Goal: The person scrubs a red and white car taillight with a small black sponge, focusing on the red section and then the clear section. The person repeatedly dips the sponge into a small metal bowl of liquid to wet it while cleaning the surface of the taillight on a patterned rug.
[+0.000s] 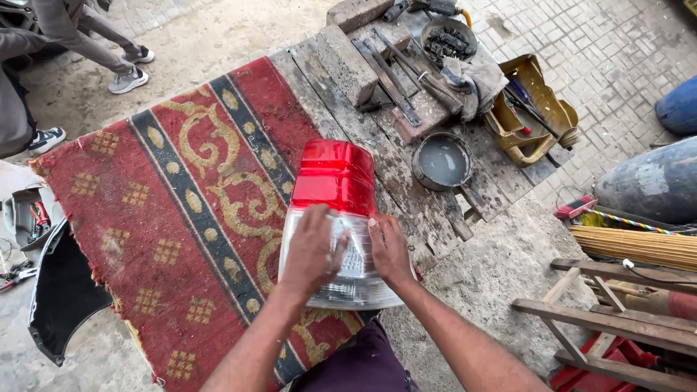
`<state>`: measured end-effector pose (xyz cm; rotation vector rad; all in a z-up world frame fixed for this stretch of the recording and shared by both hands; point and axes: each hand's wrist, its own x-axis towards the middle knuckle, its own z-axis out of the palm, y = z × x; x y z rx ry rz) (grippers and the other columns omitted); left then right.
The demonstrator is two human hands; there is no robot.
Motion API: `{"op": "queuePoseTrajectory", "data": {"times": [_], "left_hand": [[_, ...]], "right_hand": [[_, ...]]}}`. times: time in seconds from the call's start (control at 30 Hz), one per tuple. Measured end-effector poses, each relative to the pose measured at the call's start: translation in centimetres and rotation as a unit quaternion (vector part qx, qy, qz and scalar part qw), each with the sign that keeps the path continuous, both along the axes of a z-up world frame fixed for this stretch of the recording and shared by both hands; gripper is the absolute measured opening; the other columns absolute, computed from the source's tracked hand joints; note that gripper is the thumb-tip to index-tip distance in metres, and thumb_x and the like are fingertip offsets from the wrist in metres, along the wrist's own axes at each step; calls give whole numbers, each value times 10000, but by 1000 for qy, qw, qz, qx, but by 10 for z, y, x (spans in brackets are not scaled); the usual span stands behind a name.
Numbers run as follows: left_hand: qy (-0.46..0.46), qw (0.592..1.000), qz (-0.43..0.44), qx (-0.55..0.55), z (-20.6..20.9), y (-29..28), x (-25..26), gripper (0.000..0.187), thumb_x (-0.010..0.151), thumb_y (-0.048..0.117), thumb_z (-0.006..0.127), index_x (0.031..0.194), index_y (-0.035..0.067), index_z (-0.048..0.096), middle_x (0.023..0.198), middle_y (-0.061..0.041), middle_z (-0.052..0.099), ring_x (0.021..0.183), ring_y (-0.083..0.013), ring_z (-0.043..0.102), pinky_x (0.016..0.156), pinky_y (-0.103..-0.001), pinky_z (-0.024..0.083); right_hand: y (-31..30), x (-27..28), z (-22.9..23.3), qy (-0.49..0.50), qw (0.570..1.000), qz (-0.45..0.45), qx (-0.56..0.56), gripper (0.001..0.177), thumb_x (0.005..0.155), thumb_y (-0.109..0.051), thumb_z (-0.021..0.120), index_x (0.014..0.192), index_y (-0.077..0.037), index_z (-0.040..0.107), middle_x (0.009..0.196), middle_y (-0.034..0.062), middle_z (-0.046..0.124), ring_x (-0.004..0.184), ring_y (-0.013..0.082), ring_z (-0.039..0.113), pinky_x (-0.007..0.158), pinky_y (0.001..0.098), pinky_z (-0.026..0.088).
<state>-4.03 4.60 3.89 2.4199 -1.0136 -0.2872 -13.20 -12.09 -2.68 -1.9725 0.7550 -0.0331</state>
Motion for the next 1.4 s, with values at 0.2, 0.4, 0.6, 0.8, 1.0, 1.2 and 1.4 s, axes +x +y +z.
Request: {"op": "queuePoseTrajectory", "data": {"times": [0.2,0.4,0.6,0.8,1.0,1.2,1.4], "left_hand": [[-62,998,29,-2,-56,31,24,419,1056,371,431,1171,17,623,1154,-160,580,1238,-307,556,1165,-418,369],[-40,981,138,-133,-99,13,15,273,1014,306,505,1077,67,620,1110,-108,567,1138,-301,542,963,-432,459],[-5,976,183,-114,-39,7,1,416,1052,349,439,1321,39,500,1424,-183,438,1379,-377,382,1066,-539,415],[-7,977,199,-74,-19,2,-4,515,1062,347,421,1442,0,437,1504,-211,412,1397,-398,387,1071,-524,403],[72,971,215,-68,-21,0,-1,656,1043,461,279,1552,48,271,1632,-162,276,1493,-355,278,1143,-596,285],[97,966,230,-60,-31,-1,-1,688,1018,516,249,1568,103,228,1665,-114,214,1513,-332,249,1160,-634,259],[45,973,219,-66,-36,0,-2,635,1048,446,282,1551,60,275,1627,-152,290,1484,-335,308,1150,-602,311]], "right_hand": [[-3,-4,1,26,999,24,-10,524,1064,-500,386,1378,-152,621,1411,72,550,1324,350,535,1121,491,425],[27,19,55,-59,987,108,-106,522,1084,-245,321,1345,140,558,1651,189,316,1493,429,268,1189,519,310],[3,53,52,-156,923,254,-244,477,1048,-187,340,1466,-14,490,1571,205,409,1477,414,336,1214,521,280],[-5,140,17,-58,869,358,-336,521,1067,-517,317,1441,-246,560,1564,-14,471,1533,272,279,1259,517,168],[-13,207,42,36,876,419,-236,343,1006,-443,441,1173,-248,669,1521,25,472,1399,213,422,1185,570,208],[-43,207,48,104,975,191,42,326,1079,-400,444,1066,-199,700,793,-43,625,597,91,448,542,232,370],[-26,142,45,54,988,0,145,855,883,-691,203,1596,-219,163,1659,126,236,1479,315,327,1157,575,367]]}}
